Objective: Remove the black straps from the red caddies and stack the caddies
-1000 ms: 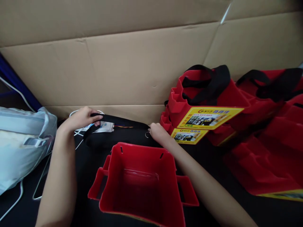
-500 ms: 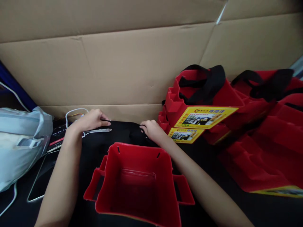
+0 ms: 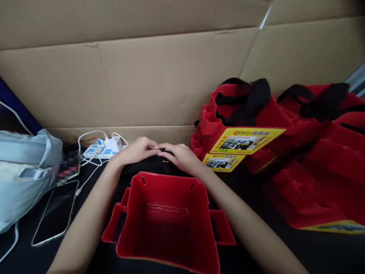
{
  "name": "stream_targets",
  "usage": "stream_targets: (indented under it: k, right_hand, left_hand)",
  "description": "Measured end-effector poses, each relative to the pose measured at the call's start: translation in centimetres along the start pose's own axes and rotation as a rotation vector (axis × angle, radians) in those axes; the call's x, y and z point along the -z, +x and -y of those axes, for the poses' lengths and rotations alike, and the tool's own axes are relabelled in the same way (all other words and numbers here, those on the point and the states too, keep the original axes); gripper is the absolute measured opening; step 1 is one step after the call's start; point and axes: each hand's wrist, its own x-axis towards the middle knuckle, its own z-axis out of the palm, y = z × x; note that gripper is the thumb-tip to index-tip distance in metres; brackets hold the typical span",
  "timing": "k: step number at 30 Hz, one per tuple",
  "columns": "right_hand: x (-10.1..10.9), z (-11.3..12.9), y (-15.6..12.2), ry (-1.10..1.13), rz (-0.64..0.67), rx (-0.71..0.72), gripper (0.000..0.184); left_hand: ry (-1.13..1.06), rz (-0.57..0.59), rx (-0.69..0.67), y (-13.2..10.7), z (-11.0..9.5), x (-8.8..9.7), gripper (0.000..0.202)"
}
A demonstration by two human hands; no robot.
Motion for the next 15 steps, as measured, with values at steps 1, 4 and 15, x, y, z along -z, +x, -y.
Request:
stream_targets:
  k: [1,4,15]
  right_hand:
    - [0.3,-0.4,-0.1,-0.037,0.025,-0.068,0.026]
    - [1.0,-2.3,-0.3,-0.113,0.031,-0.235,0.031]
    - [-0.3,-0.7,0.2,0.090,0.041,0.102,0.051]
  left_hand:
    - [-0.041,0.028,0.045,-0.1,0.3,0.1,0.027]
    - [-0.088,0.201,0.194,-2.6,2.3,2.6,0.029]
    - [0.070,0.104,0.094,-3.5,0.3,3.3,0.028]
